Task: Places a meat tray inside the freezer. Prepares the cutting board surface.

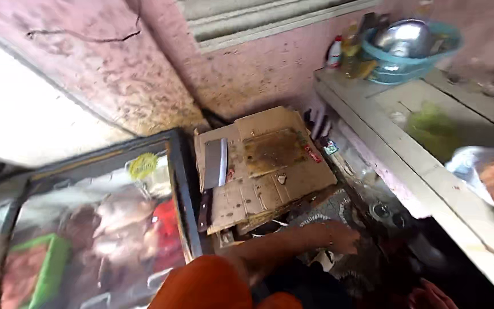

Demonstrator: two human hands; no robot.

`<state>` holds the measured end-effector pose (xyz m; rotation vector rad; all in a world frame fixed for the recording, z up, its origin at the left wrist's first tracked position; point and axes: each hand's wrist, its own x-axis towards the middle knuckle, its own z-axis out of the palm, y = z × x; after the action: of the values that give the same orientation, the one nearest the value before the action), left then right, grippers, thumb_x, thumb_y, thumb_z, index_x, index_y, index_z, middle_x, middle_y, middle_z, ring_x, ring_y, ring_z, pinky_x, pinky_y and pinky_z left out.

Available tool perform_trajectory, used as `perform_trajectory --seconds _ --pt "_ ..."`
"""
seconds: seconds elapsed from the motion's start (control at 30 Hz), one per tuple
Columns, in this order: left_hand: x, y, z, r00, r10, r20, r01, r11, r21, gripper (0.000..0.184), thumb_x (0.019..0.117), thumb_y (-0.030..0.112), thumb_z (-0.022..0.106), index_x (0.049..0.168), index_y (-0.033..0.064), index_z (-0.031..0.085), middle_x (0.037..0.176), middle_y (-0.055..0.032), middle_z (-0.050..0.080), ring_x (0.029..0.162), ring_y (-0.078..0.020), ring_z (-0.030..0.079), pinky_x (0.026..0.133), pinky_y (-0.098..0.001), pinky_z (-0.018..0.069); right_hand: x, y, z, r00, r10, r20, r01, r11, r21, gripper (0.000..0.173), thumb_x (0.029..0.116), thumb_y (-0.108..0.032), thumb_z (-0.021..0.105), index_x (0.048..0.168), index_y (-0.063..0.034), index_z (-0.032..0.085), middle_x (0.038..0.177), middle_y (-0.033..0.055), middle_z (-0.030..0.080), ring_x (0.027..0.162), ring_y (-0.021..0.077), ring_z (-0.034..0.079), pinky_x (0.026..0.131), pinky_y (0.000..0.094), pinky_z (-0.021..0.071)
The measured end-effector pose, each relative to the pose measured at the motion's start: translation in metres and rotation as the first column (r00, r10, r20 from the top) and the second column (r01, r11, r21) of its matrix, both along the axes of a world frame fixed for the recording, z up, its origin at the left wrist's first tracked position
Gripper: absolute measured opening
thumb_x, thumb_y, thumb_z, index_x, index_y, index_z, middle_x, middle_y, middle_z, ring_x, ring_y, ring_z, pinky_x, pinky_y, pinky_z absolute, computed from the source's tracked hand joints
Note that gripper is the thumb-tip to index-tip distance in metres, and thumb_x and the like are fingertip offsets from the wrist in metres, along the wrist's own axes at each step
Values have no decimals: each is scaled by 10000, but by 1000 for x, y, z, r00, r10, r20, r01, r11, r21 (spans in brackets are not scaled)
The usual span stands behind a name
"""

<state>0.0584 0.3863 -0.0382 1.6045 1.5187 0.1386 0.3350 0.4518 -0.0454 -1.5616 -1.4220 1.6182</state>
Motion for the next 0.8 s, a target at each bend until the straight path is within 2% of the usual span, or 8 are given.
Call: perform_trajectory --seconds 0.1,0.23,0.37,0.43,0.57,0.63,0.73,0.8 --pt "-24 -19 -28 876 482 -14 -482 876 1 463 1073 273 528 1478 49 507 1293 -262 649 1211 -452 622 1017 -660 461 -36 83 -6 945 313 90 -306 948 -88 404 1085 -181 424 1414 52 456 986 57 639 796 82 673 749 286 590" --pt "-47 -85 -25 439 895 -76 -898 436 -59 546 1073 256 520 1556 45 376 1286 -249 654 1196 -419 642 1044 -615 472 -102 167 -3 672 709 214 -716 696 -60 419 1084 -167 428 1422 78 469 1067 165 641 848 148 666 782 336 575" --pt "-58 -157 -17 -85 990 -113 -993 -75 88 563 1068 259 522 1547 5 374 1351 -269 607 1223 -413 622 1064 -569 470 -197 206 1 367 851 375 -920 393 10 382 1069 -134 492 1396 57 535 1119 266 668 912 298 688 835 473 568" --pt "-73 -189 -20 -250 960 -128 -961 -229 157 500 1072 255 516 1479 -33 465 1371 -282 592 1272 -424 590 1097 -577 442 -244 199 4 290 864 412 -952 303 34 384 1071 -149 514 1402 45 537 1168 295 657 976 364 683 887 538 544" --pt "-120 -227 -37 -426 880 -212 -885 -356 299 420 1050 262 559 1368 -9 603 1368 -289 593 1305 -470 544 1093 -644 406 -315 130 15 274 891 363 -961 242 130 376 1061 -149 541 1386 40 554 1227 286 648 1040 373 676 925 533 539" --pt "-141 -235 -52 -472 849 -237 -856 -377 353 522 1011 297 631 1421 -13 541 1394 -320 549 1322 -513 499 1073 -695 381 -340 80 16 110 931 348 -991 76 110 386 1058 -138 546 1391 58 549 1274 294 632 1104 376 664 973 514 525" --pt "-169 -243 -65 -424 842 -334 -897 -339 283 678 980 307 670 1519 -7 405 1407 -334 531 1299 -521 520 1049 -700 404 -372 6 13 -200 905 375 -970 -237 56 391 1055 -153 556 1389 49 571 1299 267 632 1183 349 637 1053 470 489" --pt "-182 -250 -65 -386 854 -349 -919 -326 220 668 987 293 674 1520 -6 402 1407 -344 518 1273 -529 538 1019 -680 453 -398 -33 9 -277 866 416 -941 -333 67 385 1054 -145 546 1384 50 582 1340 266 612 1233 355 613 1091 461 465"
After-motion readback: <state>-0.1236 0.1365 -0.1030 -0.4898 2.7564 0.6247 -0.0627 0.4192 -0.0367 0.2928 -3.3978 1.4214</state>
